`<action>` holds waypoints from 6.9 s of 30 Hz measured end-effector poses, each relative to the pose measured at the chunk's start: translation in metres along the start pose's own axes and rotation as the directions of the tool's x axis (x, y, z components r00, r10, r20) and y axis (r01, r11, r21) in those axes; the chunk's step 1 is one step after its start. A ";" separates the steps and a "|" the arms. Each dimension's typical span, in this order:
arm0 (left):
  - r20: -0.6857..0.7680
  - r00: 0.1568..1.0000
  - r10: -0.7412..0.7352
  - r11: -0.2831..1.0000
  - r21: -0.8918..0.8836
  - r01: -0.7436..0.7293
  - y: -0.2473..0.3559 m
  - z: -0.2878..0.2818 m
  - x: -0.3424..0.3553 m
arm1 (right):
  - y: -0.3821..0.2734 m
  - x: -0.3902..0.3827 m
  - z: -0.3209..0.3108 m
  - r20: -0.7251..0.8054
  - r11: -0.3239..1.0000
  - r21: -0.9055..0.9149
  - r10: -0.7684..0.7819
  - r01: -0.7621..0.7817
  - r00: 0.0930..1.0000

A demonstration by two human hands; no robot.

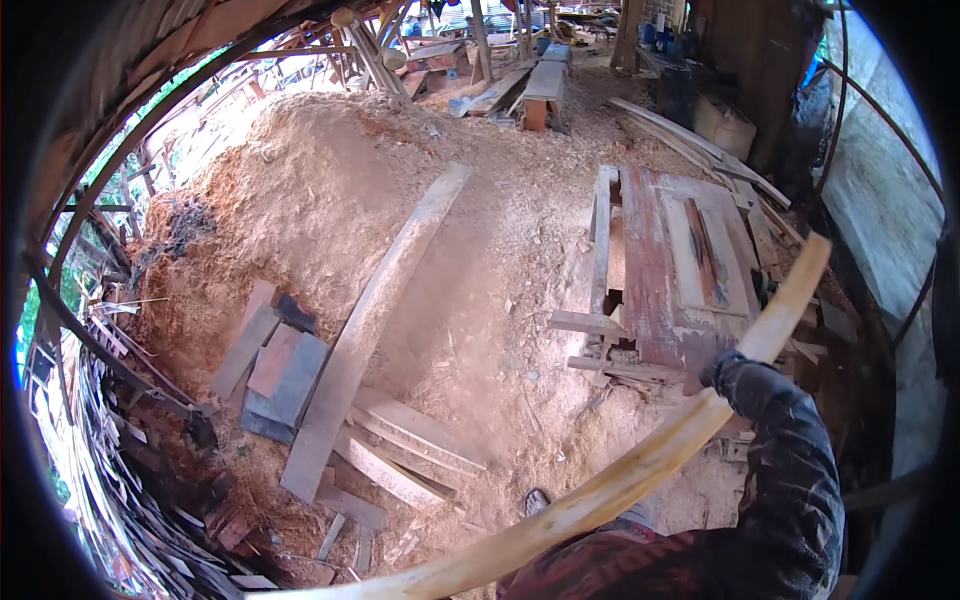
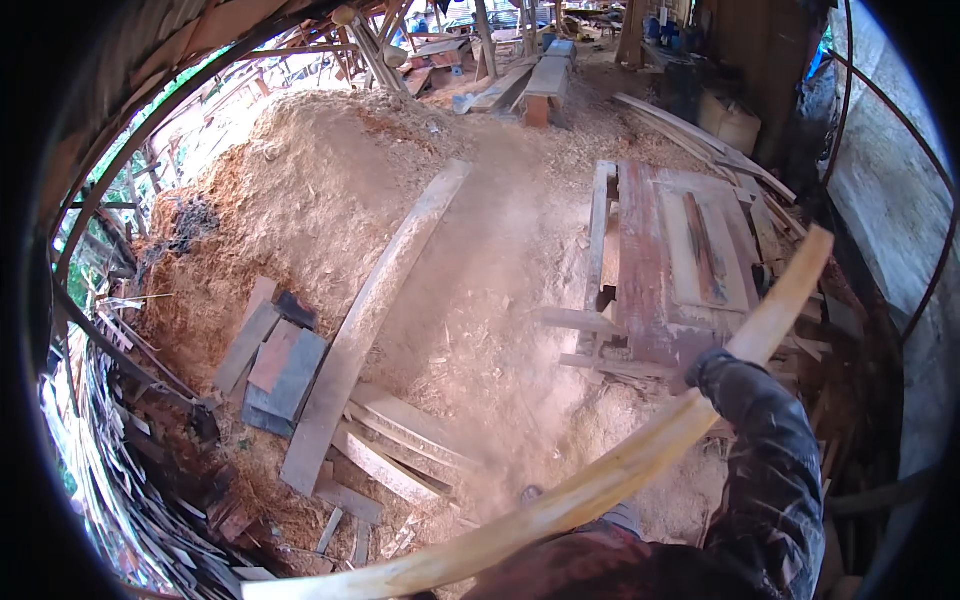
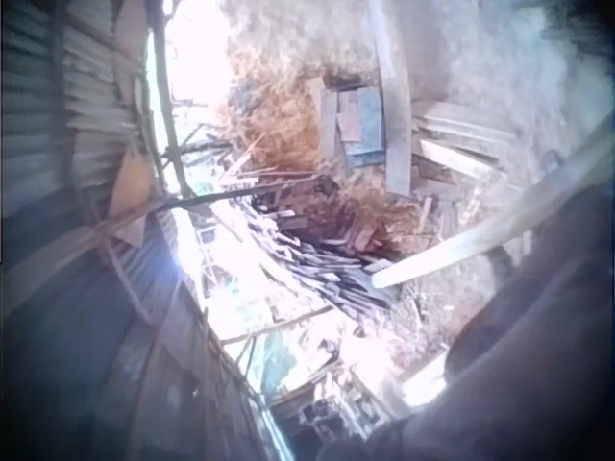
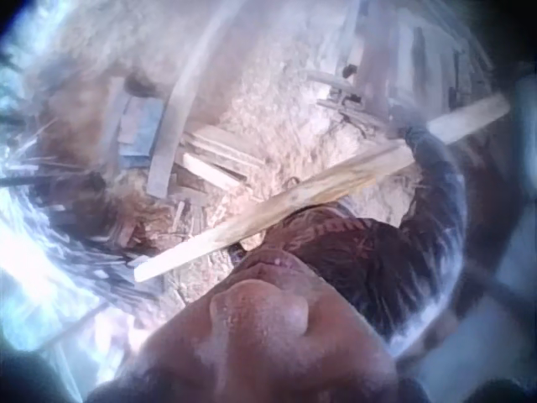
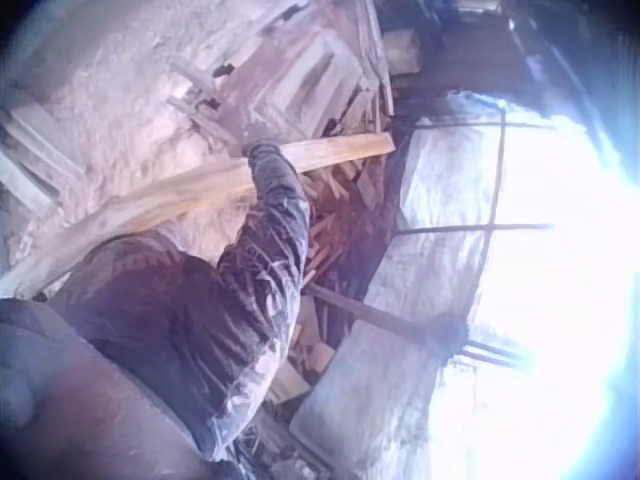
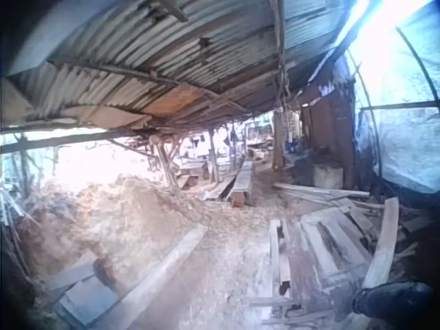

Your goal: The person uses a table saw to cut wooden planks, then picks up a smaller piece of wood and uses a hammer to drive a nail into it.

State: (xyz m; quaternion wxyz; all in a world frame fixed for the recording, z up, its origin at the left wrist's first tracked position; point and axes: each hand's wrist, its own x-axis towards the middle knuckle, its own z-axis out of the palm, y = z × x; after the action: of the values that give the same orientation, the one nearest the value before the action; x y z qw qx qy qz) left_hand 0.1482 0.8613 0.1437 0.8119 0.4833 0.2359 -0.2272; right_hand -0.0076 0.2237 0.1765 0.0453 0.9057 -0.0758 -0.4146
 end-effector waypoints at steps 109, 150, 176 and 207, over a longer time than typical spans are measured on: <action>0.752 0.657 -0.062 -0.008 0.658 -0.753 -0.549 0.560 0.019 | -0.330 -0.330 0.498 0.887 -0.666 0.460 0.307 -0.588 0.346; 0.865 0.501 0.026 -0.271 0.488 -0.830 -0.581 1.067 0.466 | 0.149 0.052 0.223 0.824 -0.616 0.565 0.392 -0.549 0.408; 0.852 0.458 -0.254 -0.212 0.413 -0.886 -0.526 0.754 0.212 | 0.287 0.136 0.129 0.795 -0.645 0.600 0.418 -0.472 0.440; 0.898 0.432 -0.082 -0.237 0.404 -0.884 -0.560 0.763 0.191 | -0.109 -0.183 0.347 0.734 -0.499 0.675 0.527 -0.543 0.428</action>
State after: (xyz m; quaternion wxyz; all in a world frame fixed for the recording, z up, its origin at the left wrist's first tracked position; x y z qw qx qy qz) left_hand 0.0883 -0.0868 -0.0291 0.2558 0.8082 -0.5156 -0.1246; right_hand -0.3780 0.3569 0.0708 -0.3729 0.4409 -0.8048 -0.1370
